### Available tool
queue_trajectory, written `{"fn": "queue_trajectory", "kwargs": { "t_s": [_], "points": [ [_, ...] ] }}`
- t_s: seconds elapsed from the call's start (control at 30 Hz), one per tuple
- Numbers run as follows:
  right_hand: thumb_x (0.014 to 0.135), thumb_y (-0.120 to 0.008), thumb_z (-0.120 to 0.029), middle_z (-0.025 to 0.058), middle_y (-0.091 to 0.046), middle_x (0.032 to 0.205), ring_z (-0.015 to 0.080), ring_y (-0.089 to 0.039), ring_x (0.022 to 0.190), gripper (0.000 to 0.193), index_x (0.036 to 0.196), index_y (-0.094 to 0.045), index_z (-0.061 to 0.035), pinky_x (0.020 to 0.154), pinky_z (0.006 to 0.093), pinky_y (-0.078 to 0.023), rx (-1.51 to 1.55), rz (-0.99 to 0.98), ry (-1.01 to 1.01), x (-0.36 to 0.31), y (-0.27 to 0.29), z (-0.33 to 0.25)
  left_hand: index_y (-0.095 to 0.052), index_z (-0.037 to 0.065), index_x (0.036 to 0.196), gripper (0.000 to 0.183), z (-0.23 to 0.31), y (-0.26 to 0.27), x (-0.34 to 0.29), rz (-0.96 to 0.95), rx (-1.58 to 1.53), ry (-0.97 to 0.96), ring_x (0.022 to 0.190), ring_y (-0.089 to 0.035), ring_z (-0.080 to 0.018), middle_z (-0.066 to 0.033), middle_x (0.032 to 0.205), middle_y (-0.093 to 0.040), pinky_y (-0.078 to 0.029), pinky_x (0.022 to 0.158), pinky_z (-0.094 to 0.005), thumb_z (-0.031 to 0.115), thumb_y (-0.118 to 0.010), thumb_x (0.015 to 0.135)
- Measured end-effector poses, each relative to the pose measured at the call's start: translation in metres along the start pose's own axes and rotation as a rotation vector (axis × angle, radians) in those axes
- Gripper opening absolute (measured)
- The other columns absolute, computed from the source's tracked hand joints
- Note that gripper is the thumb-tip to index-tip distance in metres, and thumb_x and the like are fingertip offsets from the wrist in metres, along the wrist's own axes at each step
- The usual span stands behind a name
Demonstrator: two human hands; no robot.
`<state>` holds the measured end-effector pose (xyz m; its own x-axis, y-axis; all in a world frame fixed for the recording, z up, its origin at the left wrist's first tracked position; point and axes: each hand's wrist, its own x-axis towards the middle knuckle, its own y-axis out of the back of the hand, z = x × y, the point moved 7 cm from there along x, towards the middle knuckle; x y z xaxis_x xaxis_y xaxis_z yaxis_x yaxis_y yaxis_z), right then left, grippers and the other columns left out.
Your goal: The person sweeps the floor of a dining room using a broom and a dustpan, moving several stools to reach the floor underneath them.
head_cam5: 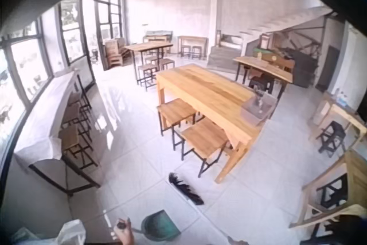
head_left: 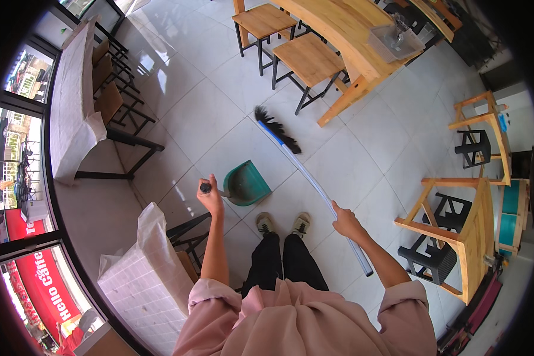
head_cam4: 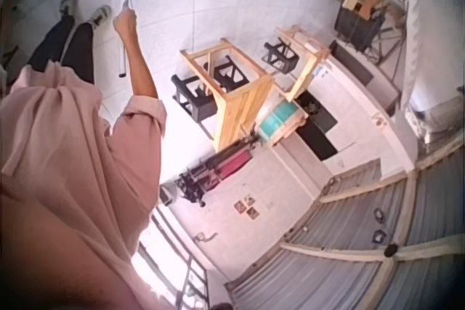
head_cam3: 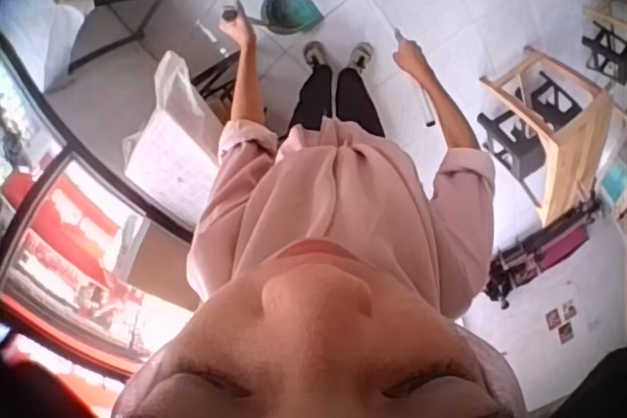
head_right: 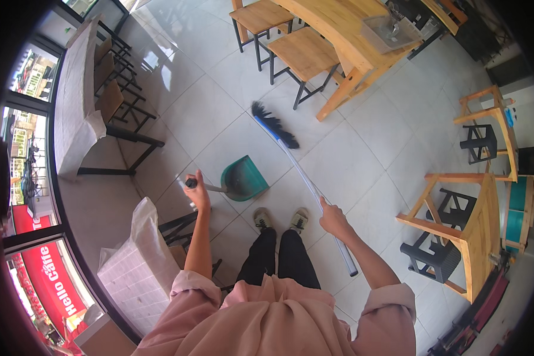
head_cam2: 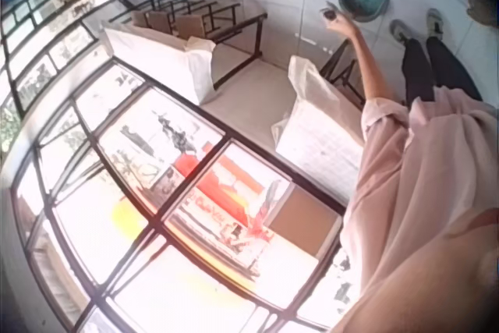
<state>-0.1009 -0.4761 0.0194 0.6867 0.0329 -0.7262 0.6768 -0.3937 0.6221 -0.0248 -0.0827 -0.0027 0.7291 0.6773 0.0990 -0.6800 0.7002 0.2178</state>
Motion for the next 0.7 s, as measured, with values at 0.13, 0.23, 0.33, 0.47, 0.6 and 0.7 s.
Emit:
{"fn": "queue_trajectory", "kwargs": {
  "t_s": [0.13,0.23,0.33,0.47,0.6,0.7],
  "points": [
    [0.069,-0.047,-0.003,0.0299,-0.056,0.082,0.0412,-0.056,0.085,0.063,0.129,-0.028,0.0012,0.077,0.0428,-0.045,0.072,-0.049,-0.024,0.019,-0.039,-0.005,-0.034,0.004,0.056,0.036,-0.005,0.006,-0.003,0.026,0.037,0.005,0.052,-0.028,-0.0074,0.0021,0.052,-0.034,-0.028,0.046,-0.0224,0.011,-0.059,0.080],
    [0.068,-0.054,-0.006,0.0235,-0.058,0.071,0.0341,-0.058,0.064,0.069,0.131,-0.026,-0.0019,0.063,0.0378,-0.048,0.119,-0.042,0.073,0.003,-0.077,0.005,-0.033,0.005,0.055,0.036,-0.009,0.007,-0.004,0.049,-0.059,0.016,0.051,-0.027,-0.0062,0.0040,0.051,-0.032,-0.025,0.045,-0.0227,0.011,-0.058,0.080],
    [0.070,-0.056,-0.007,0.0194,-0.057,0.069,0.0273,-0.057,0.054,0.069,0.131,-0.026,-0.0033,0.054,0.0340,-0.047,0.308,-0.217,0.038,-0.019,-0.084,-0.012,-0.033,0.005,0.056,0.036,-0.010,0.012,-0.006,0.055,-0.042,0.045,0.051,-0.028,-0.0059,0.0039,0.051,-0.032,-0.025,0.045,-0.0224,0.011,-0.058,0.081],
    [0.071,-0.056,-0.006,0.0132,-0.055,0.064,0.0171,-0.051,0.044,0.067,0.132,-0.028,-0.0067,0.045,0.0291,-0.044,0.194,-0.080,0.236,-0.049,-0.061,-0.026,-0.033,0.005,0.056,0.036,-0.007,0.028,-0.014,0.131,-0.041,-0.001,0.052,-0.028,-0.0056,0.0034,0.053,-0.033,-0.025,0.045,-0.0225,0.012,-0.057,0.081],
    [0.070,-0.056,-0.006,0.0171,-0.057,0.067,0.0209,-0.056,0.052,0.068,0.132,-0.028,-0.0094,0.053,0.0307,-0.045,0.198,-0.122,0.174,-0.061,-0.003,-0.047,-0.033,0.006,0.057,0.035,-0.003,0.067,-0.041,0.273,-0.078,0.047,0.052,-0.029,-0.0057,0.0032,0.054,-0.033,-0.026,0.046,-0.0223,0.013,-0.057,0.082],
    [0.071,-0.051,-0.002,0.0052,-0.048,0.055,0.0120,-0.045,0.040,0.071,0.134,-0.021,-0.0065,0.039,0.0268,-0.039,0.583,-0.333,0.113,-0.012,0.016,-0.048,-0.035,0.005,0.058,0.034,-0.003,0.093,-0.070,0.395,-0.041,0.077,0.053,-0.029,-0.0078,0.0021,0.055,-0.033,-0.028,0.048,-0.0236,0.014,-0.056,0.082]
  ]
}}
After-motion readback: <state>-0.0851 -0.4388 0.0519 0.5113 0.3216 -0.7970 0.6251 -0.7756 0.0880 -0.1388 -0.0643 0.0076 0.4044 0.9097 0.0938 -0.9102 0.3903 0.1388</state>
